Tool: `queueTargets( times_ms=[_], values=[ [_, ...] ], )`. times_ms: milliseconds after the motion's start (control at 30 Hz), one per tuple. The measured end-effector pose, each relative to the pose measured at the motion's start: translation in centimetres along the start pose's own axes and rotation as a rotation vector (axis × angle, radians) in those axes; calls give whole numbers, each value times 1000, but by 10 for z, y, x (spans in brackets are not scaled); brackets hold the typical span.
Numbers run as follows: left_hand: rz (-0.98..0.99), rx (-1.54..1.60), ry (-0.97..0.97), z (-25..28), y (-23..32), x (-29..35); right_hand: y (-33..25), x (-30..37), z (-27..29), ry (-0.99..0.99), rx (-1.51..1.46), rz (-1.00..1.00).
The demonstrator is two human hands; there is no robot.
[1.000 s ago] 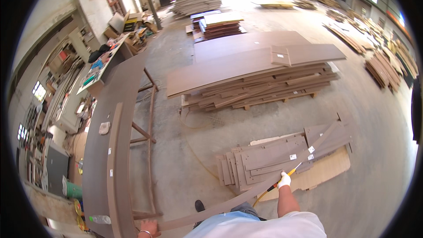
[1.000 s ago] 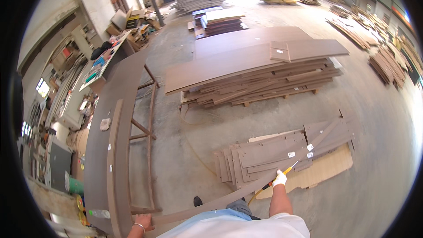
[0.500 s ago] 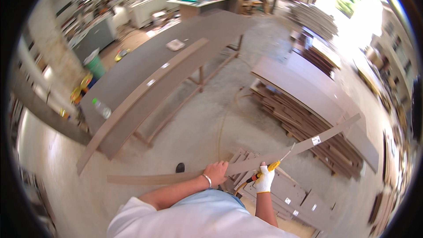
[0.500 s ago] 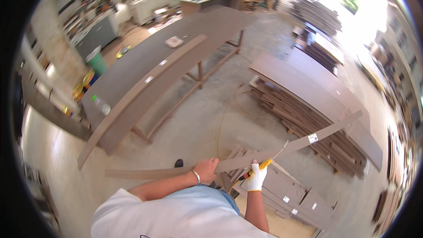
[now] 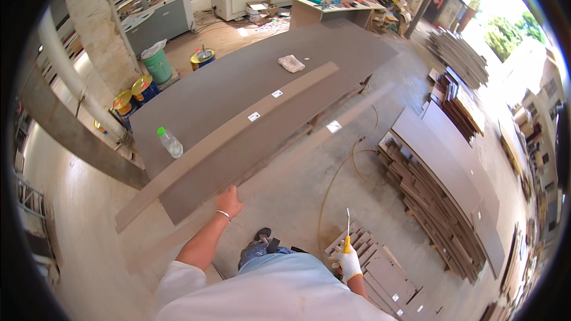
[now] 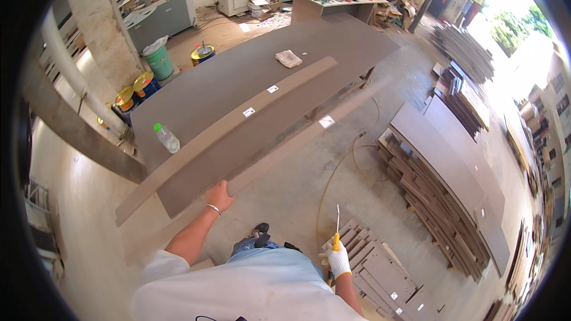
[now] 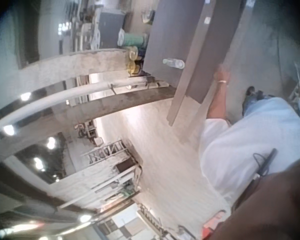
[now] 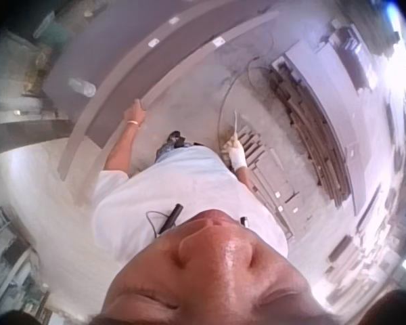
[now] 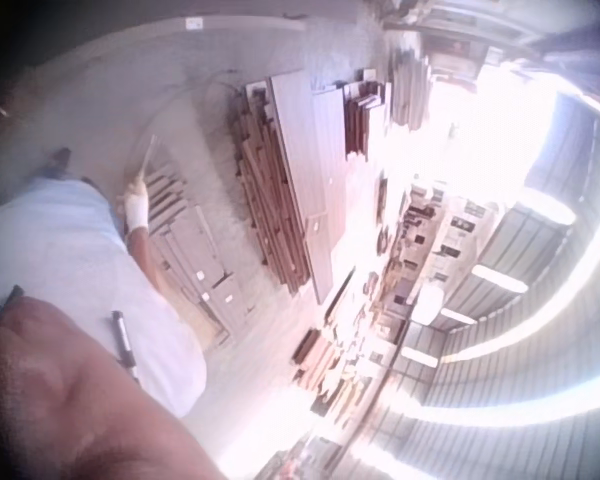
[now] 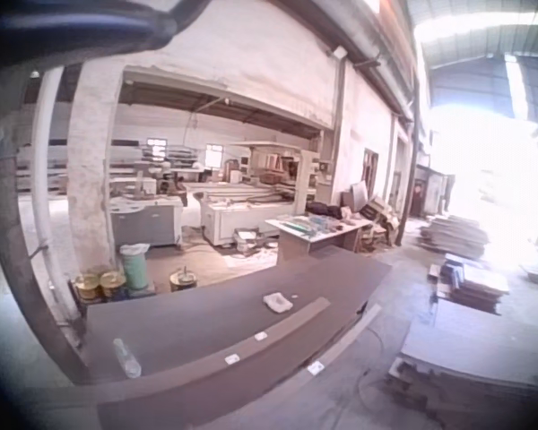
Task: The person scrapes the edges of a wooden panel with a utility knife, then wipes the surface with a cloth. The person moves the panel aside and picks up a long wooden strip, placing it on the workbench.
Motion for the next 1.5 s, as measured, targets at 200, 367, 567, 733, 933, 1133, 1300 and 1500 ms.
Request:
queueTargets(
  times_ms=[200, 367, 567, 733, 933, 1133, 1300, 1500],
  values=[
    [129, -51, -22, 3, -96, -91, 30, -26, -34, 166, 10, 85],
    [70, -95, 89, 5, -144, -148, 69, 17, -9, 354, -99, -121],
    [167, -356, 150, 1, -132, -189, 192, 97, 45, 697, -327, -291],
    [470, -270, 193, 0, -132, -197, 241, 150, 34, 795, -404, -309],
    [-315, -216, 70, -143, 77, -95, 259, 169, 47, 682, -322, -341],
    [-785, -438, -831, -380, 262, 141, 371, 161, 97, 611, -475, -367],
    [-1083, -668, -1007, -478, 417, 333, 455, 197, 140, 694, -832, -475],
    [-1434, -825, -642, -634, 584, 436, 522, 185, 116, 601, -772, -447]
  ],
)
Point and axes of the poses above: each hand's wrist, its own x-axis away from the middle knuckle, its own z-axis out of the back of the hand, y = z × x, the point moved 9 cm from there along -x, towards the middle knuckle, and after that the axes turned 5 degrees about -y, right-handed, at the moved point
